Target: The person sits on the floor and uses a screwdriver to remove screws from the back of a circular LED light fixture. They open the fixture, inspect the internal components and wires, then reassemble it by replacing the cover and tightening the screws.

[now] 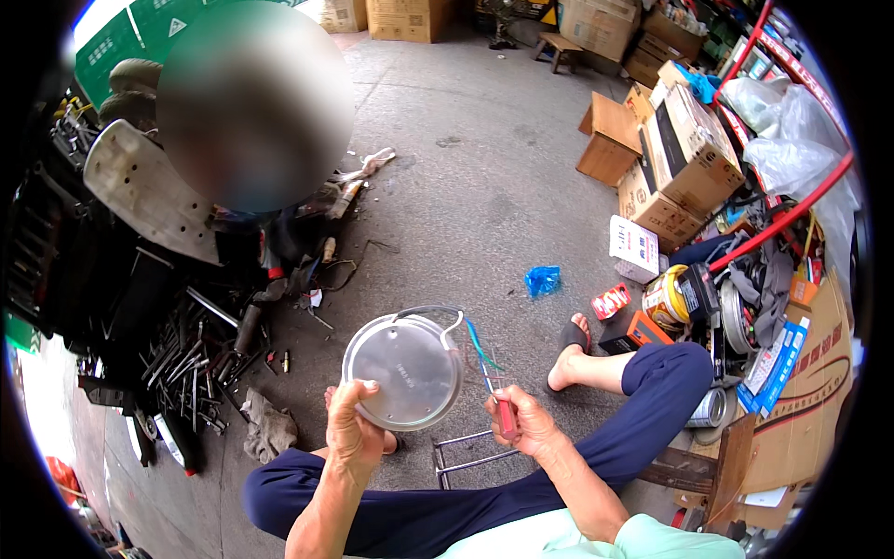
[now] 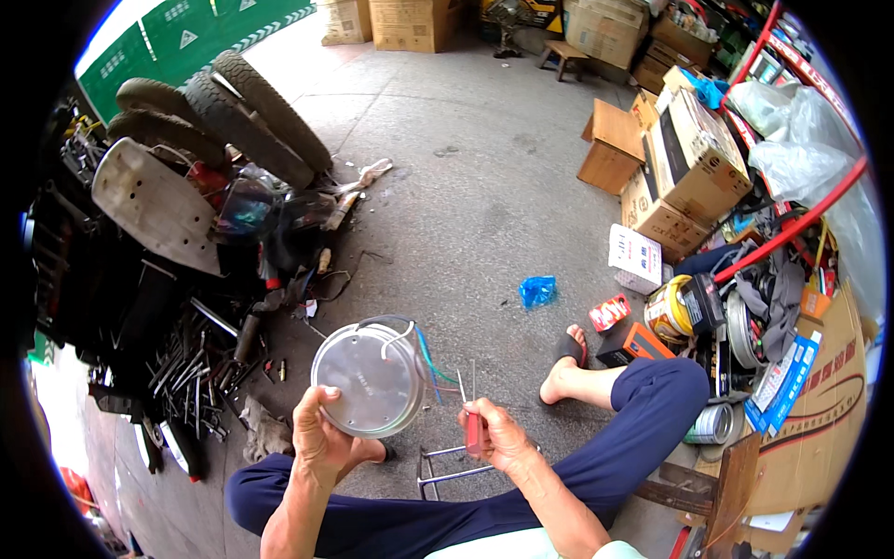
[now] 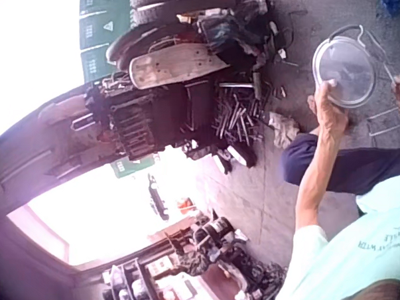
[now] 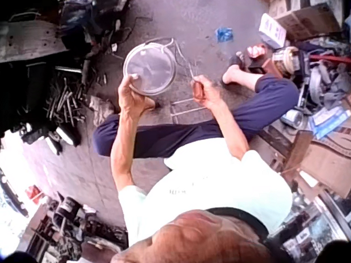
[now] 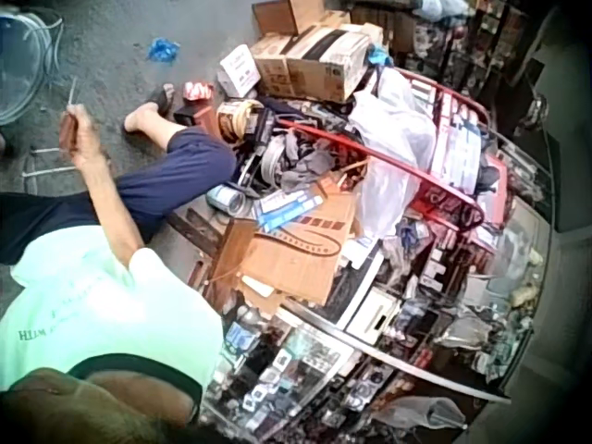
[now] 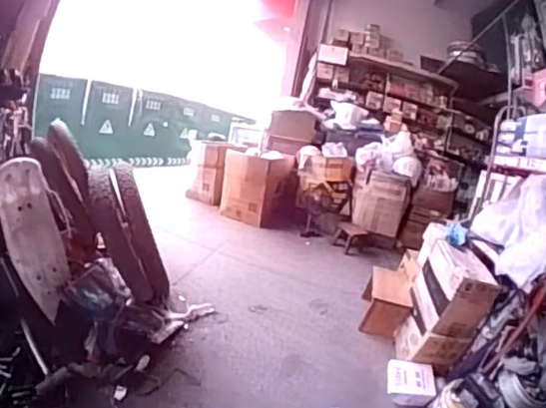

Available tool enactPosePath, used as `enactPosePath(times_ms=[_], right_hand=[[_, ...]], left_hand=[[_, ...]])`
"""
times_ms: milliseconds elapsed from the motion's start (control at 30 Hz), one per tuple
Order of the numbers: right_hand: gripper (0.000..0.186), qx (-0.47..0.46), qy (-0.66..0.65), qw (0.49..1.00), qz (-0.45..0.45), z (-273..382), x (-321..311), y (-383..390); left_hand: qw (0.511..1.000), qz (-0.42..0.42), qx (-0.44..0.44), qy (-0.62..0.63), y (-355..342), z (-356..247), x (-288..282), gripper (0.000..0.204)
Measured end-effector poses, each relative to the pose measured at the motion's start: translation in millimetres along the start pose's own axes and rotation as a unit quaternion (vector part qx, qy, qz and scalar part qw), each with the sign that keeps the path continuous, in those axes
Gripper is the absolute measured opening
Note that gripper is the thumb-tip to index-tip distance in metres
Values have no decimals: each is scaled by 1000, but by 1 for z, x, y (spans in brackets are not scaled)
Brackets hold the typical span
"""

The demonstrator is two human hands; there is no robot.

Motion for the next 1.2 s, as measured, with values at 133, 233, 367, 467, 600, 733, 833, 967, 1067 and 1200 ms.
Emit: enactPosePath(times_ms=[133, 233, 367, 467, 600, 733, 833, 967, 1067, 1200], right_hand=[[29, -31, 21, 999, 16, 8, -9, 6], [28, -97, 105, 989, 31, 26, -5, 18], [28, -213, 184, 959, -20, 40, -19, 22], [26, -195, 199, 961, -1, 47, -18, 29], [25, -196, 184, 963, 24, 41, -19, 26], [31, -110, 120, 979, 123, 40, 15, 62], [33, 1, 23, 973, 229, 22, 29, 100], [34, 58, 105, 942, 315, 3, 39, 128], [31, 79, 122, 938, 314, -2, 49, 128], [30, 35, 78, 963, 254, 3, 27, 129]], left_hand=[[995, 10, -26, -97, 29, -11, 36, 56], [997, -22, -9, -73, 37, -10, 45, 64], [998, 65, -24, -6, 34, -8, 53, 30], [998, 60, -36, 1, 38, -10, 63, 32], [997, 33, -53, -41, 33, -11, 54, 30], [998, 28, -44, -36, 24, -12, 34, 31], [999, 30, 13, -28, 3, -5, 6, 32], [999, 16, 7, -41, -1, -1, 2, 34], [999, 7, -9, -40, 12, -5, 16, 34], [999, 9, 34, 9, 9, -20, 12, 35]])
Point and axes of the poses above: each hand's wrist, its own y-axis away from the middle knuckle, its own x-axis out of the palm, z = x × y, the point moved 4 cm from there along -y, towards the middle knuckle, and after that the axes turned 3 degrees about -z, right-handed, at the moved point
